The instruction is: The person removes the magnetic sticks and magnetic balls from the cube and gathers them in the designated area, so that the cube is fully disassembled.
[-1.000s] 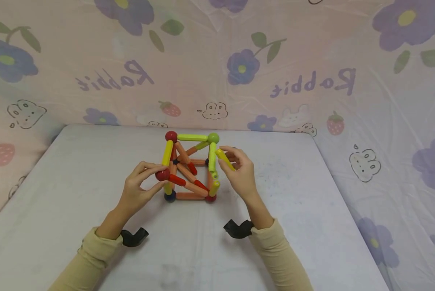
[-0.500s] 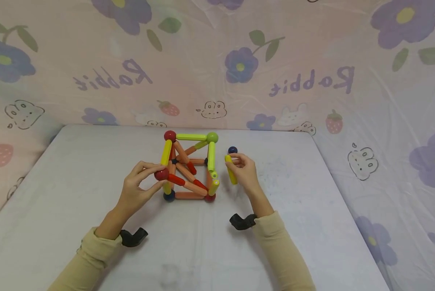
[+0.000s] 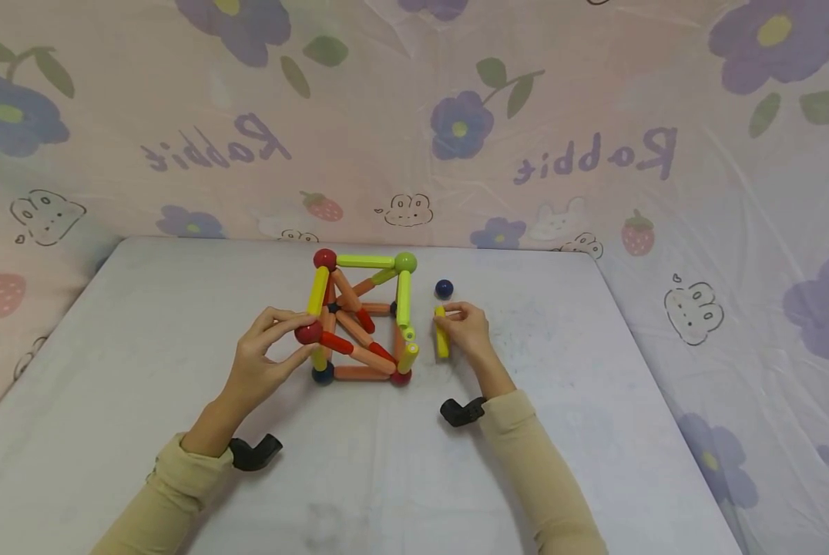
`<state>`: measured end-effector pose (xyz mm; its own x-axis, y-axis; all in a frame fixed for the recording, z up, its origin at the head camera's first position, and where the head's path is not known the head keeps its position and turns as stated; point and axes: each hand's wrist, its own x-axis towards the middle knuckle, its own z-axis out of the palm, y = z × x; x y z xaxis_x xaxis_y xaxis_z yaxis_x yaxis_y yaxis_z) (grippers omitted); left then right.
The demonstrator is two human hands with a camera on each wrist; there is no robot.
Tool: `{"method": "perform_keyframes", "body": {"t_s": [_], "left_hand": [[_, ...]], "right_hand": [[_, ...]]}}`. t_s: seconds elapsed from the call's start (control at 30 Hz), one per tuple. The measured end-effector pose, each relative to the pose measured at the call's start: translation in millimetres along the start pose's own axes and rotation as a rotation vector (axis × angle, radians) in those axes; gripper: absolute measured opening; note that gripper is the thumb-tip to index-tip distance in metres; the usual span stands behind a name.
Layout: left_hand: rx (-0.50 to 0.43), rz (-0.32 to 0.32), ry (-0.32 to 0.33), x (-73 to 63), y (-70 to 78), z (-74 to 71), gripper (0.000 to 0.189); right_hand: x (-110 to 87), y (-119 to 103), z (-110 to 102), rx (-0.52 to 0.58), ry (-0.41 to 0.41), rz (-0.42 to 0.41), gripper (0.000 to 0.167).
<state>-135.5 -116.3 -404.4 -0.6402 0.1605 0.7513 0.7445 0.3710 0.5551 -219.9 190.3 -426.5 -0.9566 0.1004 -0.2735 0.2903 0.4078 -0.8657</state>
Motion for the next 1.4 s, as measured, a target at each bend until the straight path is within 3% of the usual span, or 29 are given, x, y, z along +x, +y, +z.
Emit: {"method": "perform_keyframes", "body": {"t_s": [0.3,0.8,1.17,1.4], "left_hand": [[-0.01,-0.008,-0.001,-0.3,-0.4,-0.7,0.047],[-0.015,-0.022,-0.005,0.0,0.7,-1.3,0.048],[-0.01,-0.008,0.003,0.6,0.9,-1.2,0.047],[-0.022,-0.028,-0.004,-0.7,0.0,-0.1,0.046]], "right_hand": [[15.5,4.0,3.4,-0.102,0.051,0.071,0.038],[17.1,6.1,5.6,-0.18,0.067,0.002,0.039],[-4.5,2.6,3.4,-0.239,0.135,-0.163,0.033],[-31.3,3.1,4.1,-0.184,0.042,-0.313,0.027]]}}
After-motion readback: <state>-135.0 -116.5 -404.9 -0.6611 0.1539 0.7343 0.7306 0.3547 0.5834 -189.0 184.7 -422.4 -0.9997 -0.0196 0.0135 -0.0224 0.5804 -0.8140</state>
